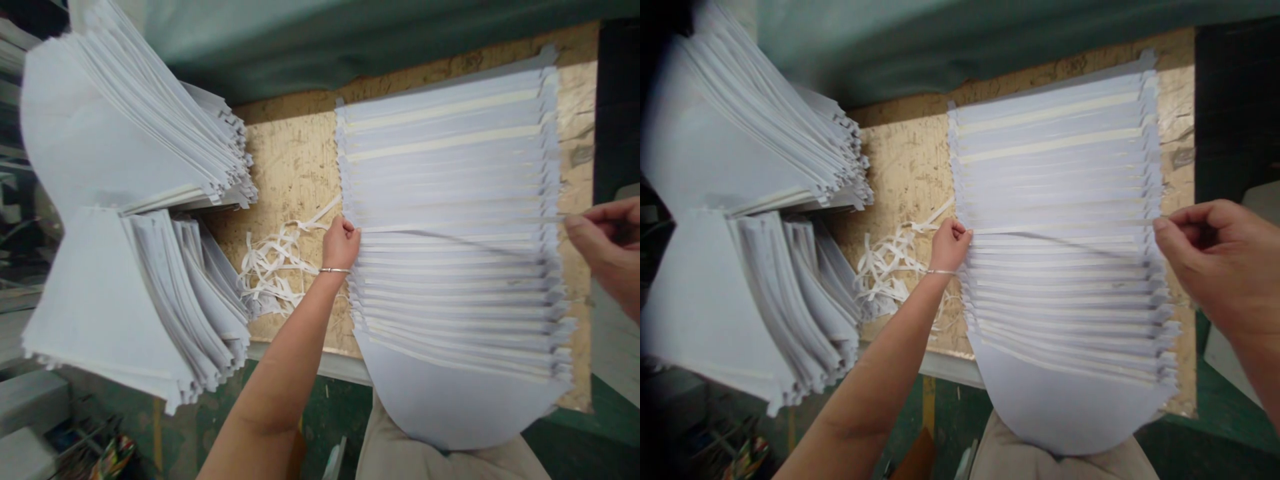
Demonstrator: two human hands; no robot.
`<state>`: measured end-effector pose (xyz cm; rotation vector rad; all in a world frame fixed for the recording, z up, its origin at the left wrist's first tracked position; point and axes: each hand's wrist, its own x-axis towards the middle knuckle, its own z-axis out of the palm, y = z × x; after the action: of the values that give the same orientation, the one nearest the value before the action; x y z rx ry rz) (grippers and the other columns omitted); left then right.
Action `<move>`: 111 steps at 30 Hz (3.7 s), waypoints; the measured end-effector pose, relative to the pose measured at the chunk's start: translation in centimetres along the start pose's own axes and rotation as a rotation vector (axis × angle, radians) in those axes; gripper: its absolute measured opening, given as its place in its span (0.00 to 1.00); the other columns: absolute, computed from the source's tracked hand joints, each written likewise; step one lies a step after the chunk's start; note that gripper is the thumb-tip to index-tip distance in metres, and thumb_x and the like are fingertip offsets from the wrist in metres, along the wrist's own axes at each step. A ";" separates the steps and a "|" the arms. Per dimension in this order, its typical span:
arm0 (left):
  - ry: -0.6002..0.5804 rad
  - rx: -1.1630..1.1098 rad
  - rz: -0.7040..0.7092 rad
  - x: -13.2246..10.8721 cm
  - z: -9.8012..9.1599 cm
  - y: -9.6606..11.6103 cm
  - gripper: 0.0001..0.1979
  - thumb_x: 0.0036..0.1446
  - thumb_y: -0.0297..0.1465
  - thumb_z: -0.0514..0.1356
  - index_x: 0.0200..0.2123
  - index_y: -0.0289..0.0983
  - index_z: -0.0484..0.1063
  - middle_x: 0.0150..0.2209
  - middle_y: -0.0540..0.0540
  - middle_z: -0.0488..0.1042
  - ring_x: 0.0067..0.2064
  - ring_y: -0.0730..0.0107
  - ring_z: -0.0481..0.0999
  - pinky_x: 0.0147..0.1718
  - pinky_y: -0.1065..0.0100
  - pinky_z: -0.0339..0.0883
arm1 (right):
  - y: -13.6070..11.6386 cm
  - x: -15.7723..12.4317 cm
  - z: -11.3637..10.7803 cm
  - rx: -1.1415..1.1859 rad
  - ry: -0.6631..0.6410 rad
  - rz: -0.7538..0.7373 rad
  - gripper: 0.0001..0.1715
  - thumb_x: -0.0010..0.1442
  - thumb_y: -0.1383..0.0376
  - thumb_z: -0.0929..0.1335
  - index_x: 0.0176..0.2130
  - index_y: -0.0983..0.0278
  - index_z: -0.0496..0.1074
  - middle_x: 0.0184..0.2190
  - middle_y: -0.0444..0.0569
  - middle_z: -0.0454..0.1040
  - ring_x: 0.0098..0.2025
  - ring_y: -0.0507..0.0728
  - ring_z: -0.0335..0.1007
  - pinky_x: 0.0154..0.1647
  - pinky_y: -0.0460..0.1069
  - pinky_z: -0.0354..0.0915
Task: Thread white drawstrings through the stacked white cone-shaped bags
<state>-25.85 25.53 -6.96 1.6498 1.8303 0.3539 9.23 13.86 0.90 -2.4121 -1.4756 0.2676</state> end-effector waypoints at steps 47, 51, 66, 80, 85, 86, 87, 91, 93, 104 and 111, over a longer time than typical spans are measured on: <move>-0.038 0.438 0.593 -6.7 2.2 4.6 0.24 0.62 0.27 0.49 0.62 0.36 0.59 0.57 0.34 0.66 0.62 0.55 0.63 0.55 0.56 0.62 | -3.7 -3.1 -3.7 0.172 -0.028 -0.020 0.14 0.57 0.51 0.67 0.35 0.58 0.71 0.25 0.44 0.69 0.24 0.52 0.63 0.25 0.49 0.57; -0.041 0.488 0.599 -6.8 2.1 4.8 0.27 0.62 0.28 0.50 0.65 0.42 0.57 0.56 0.37 0.67 0.62 0.55 0.62 0.55 0.55 0.61 | -1.4 -1.8 -1.4 0.133 -0.012 0.041 0.14 0.55 0.53 0.68 0.33 0.61 0.71 0.22 0.42 0.68 0.22 0.50 0.62 0.24 0.47 0.55; -0.046 0.536 0.572 -7.2 2.1 5.2 0.28 0.61 0.28 0.53 0.64 0.46 0.59 0.59 0.37 0.66 0.64 0.52 0.60 0.56 0.51 0.60 | 1.9 0.6 3.9 0.120 -0.044 -0.006 0.10 0.57 0.58 0.69 0.31 0.63 0.71 0.23 0.43 0.68 0.26 0.50 0.63 0.31 0.46 0.57; -0.071 0.586 0.569 -7.3 1.9 5.4 0.29 0.60 0.29 0.53 0.65 0.50 0.57 0.59 0.38 0.65 0.64 0.51 0.60 0.55 0.50 0.60 | 2.3 1.0 5.4 -0.027 -0.039 -0.049 0.11 0.58 0.58 0.68 0.31 0.62 0.68 0.26 0.45 0.69 0.29 0.53 0.63 0.31 0.48 0.55; -0.065 0.557 0.570 -7.3 2.1 5.4 0.29 0.60 0.29 0.54 0.65 0.50 0.57 0.58 0.38 0.65 0.63 0.52 0.60 0.55 0.52 0.60 | 2.5 0.1 4.2 -0.135 0.074 -0.094 0.11 0.64 0.58 0.63 0.36 0.62 0.70 0.34 0.52 0.72 0.38 0.60 0.67 0.38 0.53 0.60; -0.060 0.546 0.567 -7.4 2.2 5.5 0.29 0.60 0.29 0.54 0.64 0.49 0.58 0.58 0.38 0.65 0.63 0.52 0.60 0.55 0.52 0.60 | 2.3 -0.3 3.8 -0.134 0.082 -0.148 0.12 0.65 0.58 0.62 0.39 0.62 0.71 0.36 0.54 0.72 0.41 0.61 0.68 0.43 0.54 0.61; -0.056 0.535 0.563 -7.5 2.3 5.6 0.29 0.60 0.28 0.54 0.64 0.49 0.58 0.58 0.38 0.65 0.62 0.52 0.60 0.55 0.52 0.60 | 1.9 -0.7 3.6 -0.121 0.073 -0.221 0.13 0.66 0.59 0.61 0.42 0.62 0.72 0.39 0.55 0.73 0.44 0.62 0.68 0.47 0.55 0.60; -0.043 0.476 0.557 -7.8 2.1 5.8 0.25 0.62 0.30 0.53 0.63 0.46 0.61 0.56 0.37 0.65 0.60 0.53 0.63 0.55 0.53 0.59 | -0.1 -2.5 3.8 -0.097 -0.040 -0.440 0.20 0.65 0.60 0.62 0.55 0.59 0.69 0.53 0.53 0.70 0.53 0.65 0.65 0.53 0.60 0.58; -0.035 0.418 0.559 -7.1 1.2 5.5 0.22 0.63 0.32 0.52 0.60 0.44 0.64 0.54 0.38 0.68 0.57 0.57 0.66 0.54 0.56 0.60 | -1.0 -3.1 4.2 -0.141 -0.070 -0.439 0.21 0.66 0.59 0.62 0.57 0.58 0.68 0.55 0.52 0.69 0.54 0.68 0.64 0.51 0.63 0.57; 0.077 0.535 0.104 4.9 -4.5 -1.8 0.05 0.58 0.26 0.56 0.36 0.34 0.71 0.40 0.38 0.73 0.47 0.57 0.71 0.47 0.60 0.63 | -2.2 -3.0 3.2 -0.140 -0.080 -0.381 0.21 0.70 0.54 0.55 0.54 0.55 0.67 0.51 0.51 0.72 0.53 0.71 0.67 0.51 0.66 0.58; -0.130 0.488 0.322 -1.2 -6.8 -0.5 0.05 0.62 0.29 0.53 0.37 0.38 0.69 0.34 0.44 0.76 0.39 0.62 0.75 0.44 0.61 0.63 | -8.4 -3.9 4.2 0.180 -0.040 -0.635 0.17 0.67 0.62 0.63 0.54 0.60 0.69 0.50 0.51 0.73 0.51 0.63 0.67 0.52 0.58 0.61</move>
<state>-30.46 25.78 -1.78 2.2507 1.6347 -0.0790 -0.88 14.69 -0.12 -1.6980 -2.0367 0.2837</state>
